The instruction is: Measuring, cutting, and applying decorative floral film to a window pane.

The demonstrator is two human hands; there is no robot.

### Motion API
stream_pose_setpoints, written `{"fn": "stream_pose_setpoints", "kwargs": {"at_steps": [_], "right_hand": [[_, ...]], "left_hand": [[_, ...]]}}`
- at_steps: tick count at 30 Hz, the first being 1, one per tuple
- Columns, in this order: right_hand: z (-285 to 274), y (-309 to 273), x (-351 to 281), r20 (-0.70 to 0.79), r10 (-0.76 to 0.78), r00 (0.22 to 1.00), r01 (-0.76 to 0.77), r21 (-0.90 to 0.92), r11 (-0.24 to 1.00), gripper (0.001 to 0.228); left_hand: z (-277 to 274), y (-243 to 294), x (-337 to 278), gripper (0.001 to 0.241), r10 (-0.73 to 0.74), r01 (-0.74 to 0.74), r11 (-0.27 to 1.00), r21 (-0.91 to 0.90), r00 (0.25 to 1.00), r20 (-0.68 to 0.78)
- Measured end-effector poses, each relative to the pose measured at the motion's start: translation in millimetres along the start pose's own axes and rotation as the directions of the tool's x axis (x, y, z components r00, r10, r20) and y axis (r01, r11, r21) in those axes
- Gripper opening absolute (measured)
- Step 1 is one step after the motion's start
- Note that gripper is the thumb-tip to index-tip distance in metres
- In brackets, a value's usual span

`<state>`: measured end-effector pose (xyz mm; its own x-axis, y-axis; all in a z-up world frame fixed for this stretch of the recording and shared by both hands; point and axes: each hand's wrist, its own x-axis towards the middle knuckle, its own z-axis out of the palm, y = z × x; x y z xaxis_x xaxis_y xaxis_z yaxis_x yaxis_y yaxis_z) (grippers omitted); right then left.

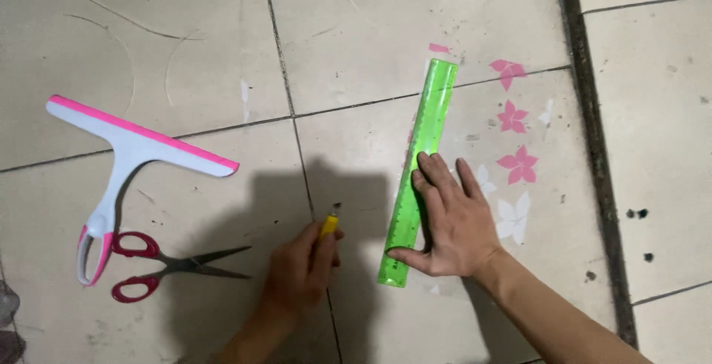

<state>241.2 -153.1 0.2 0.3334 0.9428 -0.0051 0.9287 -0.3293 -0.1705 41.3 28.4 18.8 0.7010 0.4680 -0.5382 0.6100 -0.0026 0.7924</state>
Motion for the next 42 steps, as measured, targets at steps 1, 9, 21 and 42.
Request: {"fn": "stream_pose_setpoints", "kwargs": {"at_steps": [1, 9, 21, 42], "right_hand": [[1, 1, -1, -0.001, -0.003, 1.000, 0.003, 0.002, 1.000, 0.113], [4, 4, -2, -0.039, -0.033, 0.999, 0.032, -0.010, 0.999, 0.119], [5, -1, -6, -0.152, 0.002, 0.988, 0.005, 0.042, 0.999, 0.120], [6, 9, -8, 0.049, 0.095, 0.994, -0.098, 0.063, 0.993, 0.075]], "left_hand": [[1, 6, -2, 0.027, -0.070, 0.069, 0.996, -0.048, 0.997, -0.027], [10, -2, -7, 0.034, 0.068, -0.077, 0.996, -0.041, 0.980, -0.186], [25, -8, 2, 0.041, 0.104, -0.101, 0.995, 0.028, 0.973, -0.203], [92, 104, 86, 0.038, 0.045, -0.050, 0.858, 0.511, 0.999, 0.021]]}}
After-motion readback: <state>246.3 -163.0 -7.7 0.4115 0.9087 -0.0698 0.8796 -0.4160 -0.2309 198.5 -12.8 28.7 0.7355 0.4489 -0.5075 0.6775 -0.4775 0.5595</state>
